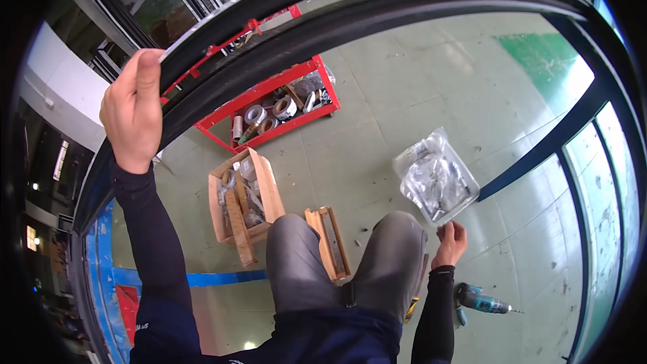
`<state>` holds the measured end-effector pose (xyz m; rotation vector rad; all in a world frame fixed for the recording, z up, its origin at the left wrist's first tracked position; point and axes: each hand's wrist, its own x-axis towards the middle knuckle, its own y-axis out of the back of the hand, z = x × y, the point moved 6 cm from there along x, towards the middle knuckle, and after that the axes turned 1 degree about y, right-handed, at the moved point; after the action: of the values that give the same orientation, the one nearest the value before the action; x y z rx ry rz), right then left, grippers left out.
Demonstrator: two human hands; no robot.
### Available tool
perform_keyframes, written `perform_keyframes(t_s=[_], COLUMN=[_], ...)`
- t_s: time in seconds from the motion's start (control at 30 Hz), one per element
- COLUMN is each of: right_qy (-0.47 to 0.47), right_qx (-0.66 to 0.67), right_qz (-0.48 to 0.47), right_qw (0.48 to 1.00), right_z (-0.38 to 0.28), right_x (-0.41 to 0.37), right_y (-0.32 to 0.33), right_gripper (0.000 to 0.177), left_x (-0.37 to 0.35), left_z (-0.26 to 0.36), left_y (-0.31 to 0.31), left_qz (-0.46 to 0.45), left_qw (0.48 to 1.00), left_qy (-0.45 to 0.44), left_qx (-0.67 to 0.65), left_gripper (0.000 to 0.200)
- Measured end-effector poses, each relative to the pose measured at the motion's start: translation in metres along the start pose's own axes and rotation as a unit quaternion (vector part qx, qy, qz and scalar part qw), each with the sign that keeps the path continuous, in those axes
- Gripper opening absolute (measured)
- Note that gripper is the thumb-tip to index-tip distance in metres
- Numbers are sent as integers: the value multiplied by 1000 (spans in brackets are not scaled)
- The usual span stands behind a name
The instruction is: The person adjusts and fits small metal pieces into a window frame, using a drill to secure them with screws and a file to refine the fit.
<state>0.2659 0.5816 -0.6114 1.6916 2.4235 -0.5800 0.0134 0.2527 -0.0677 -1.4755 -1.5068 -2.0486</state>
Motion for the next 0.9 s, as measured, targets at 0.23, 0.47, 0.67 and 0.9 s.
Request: perform_keyframes(t_s=[0.23,0.47,0.67,0.9], right_qy=[199,488,685,721], right_qx=[98,51,-12,-27], right_qz=[-345,-400,-260,-128], right_qw=[912,775,681,680], right_z=[-252,-347,-366,-345], right_x=[-111,-206,-234,-236], right_y=[-201,-280,-326,-342], right_gripper=[27,23,17,18], left_x=[-1,35,66,51], left_z=[-6,-16,-4,8], left_y=[5,-9,-61,-68], left_qz=[-69,-301,-473,-515], left_qw=[997,946,812,761], left_qy=[9,-20,-27,32], left_qx=[-26,-115,-341,-393], left_gripper=[63,78,80,67])
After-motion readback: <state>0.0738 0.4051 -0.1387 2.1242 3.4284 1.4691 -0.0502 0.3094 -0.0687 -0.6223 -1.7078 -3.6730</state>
